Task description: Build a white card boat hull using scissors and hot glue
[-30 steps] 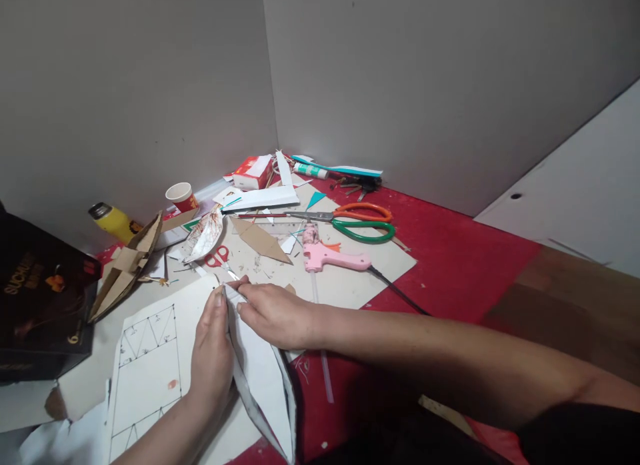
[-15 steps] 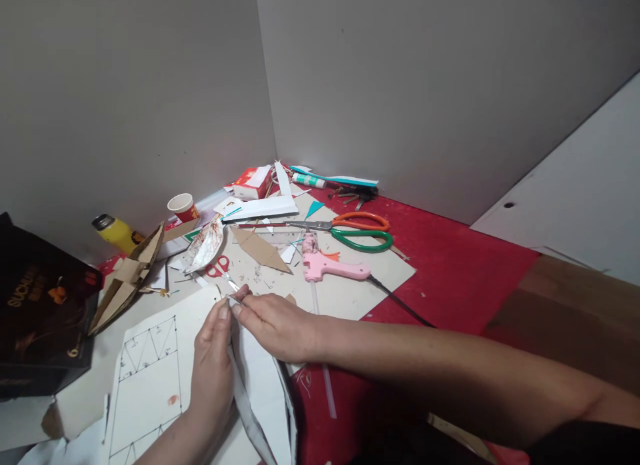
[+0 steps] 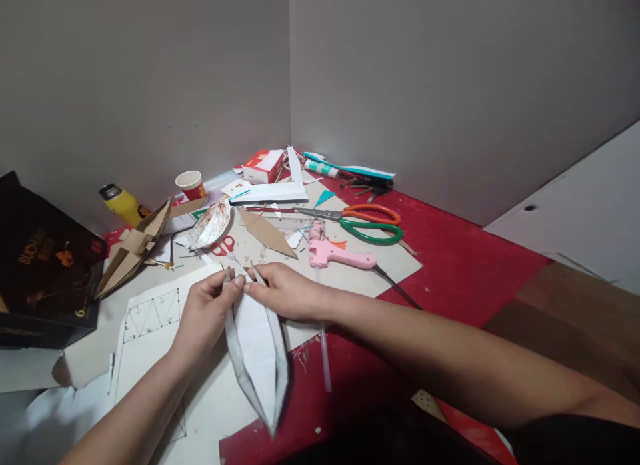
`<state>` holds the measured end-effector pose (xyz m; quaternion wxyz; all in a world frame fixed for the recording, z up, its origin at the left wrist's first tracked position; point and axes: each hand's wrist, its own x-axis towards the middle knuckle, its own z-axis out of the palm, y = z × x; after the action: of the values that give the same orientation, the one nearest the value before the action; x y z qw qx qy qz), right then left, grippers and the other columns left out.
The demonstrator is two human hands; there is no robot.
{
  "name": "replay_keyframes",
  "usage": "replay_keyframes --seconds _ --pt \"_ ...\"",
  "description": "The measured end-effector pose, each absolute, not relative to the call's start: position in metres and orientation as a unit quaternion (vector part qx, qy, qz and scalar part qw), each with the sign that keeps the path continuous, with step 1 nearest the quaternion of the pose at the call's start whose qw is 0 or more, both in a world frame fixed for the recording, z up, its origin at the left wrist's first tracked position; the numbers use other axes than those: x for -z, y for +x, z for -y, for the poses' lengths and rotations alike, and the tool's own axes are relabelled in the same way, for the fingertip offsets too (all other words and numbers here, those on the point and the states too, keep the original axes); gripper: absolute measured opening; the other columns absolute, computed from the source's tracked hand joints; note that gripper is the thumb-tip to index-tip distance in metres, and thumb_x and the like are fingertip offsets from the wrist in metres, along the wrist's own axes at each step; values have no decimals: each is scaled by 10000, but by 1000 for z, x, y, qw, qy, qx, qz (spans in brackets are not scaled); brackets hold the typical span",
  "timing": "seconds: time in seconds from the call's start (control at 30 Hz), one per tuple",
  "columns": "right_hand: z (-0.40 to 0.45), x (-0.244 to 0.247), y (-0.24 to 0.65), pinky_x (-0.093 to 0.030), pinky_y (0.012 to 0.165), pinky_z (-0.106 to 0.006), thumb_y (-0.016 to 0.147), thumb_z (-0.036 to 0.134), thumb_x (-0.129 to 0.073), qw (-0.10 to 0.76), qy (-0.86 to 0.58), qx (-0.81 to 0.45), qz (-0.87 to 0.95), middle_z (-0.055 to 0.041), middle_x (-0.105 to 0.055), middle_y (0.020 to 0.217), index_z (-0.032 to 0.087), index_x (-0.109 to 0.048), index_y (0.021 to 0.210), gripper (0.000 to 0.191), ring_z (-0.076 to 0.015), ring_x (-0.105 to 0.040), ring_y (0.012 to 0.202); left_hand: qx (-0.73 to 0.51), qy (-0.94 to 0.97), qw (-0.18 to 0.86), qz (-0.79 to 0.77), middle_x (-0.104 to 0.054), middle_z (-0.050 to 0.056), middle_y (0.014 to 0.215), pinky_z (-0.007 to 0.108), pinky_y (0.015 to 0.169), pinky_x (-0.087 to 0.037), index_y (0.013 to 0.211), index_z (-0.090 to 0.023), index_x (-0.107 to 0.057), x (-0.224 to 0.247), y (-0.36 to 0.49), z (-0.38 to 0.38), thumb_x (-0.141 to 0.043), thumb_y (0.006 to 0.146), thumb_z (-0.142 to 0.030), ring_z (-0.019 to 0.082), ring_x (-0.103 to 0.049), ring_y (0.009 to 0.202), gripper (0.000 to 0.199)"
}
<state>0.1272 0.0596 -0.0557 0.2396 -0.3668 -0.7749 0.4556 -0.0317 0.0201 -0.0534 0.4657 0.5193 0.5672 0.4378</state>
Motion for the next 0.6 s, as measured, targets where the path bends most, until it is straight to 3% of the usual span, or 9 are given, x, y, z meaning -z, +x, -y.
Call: replay_keyframes --seconds 0.13,0.27,0.47,0.6 --pt "-58 51 131 -352 463 -191 817 292 -587 231 -381 -528 723 69 -453 604 161 -532 773 149 -83 -468 513 -488 512 393 -588 -587 -46 647 198 614 -392 722 -186 -682 54 -35 -19 -687 789 -339 114 -499 641 167" --pt "-60 55 131 -301 491 -204 740 179 -600 222 -398 -453 766 53 -474 578 147 -550 645 112 -86 -435 551 -516 495 356 -601 -606 -39 675 212 598 -393 766 -188 -691 53 -35 -17 -699 769 -356 130 -508 647 168" --pt "-62 57 130 -322 545 -220 757 134 -558 216 -414 -425 775 -8 -610 702 124 -663 804 116 -123 -500 623 -493 461 428 -602 -705 2 810 250 651 -487 986 -187 -665 56 -35 -20 -770 693 -321 162 -626 698 339" --pt "-61 56 130 -321 552 -224 770 148 -564 212 -422 -410 780 -8 -592 666 121 -662 772 102 -128 -492 612 -470 452 468 -596 -725 44 810 291 652 -523 959 -151 -656 57 -34 -20 -775 684 -334 202 -670 712 351"
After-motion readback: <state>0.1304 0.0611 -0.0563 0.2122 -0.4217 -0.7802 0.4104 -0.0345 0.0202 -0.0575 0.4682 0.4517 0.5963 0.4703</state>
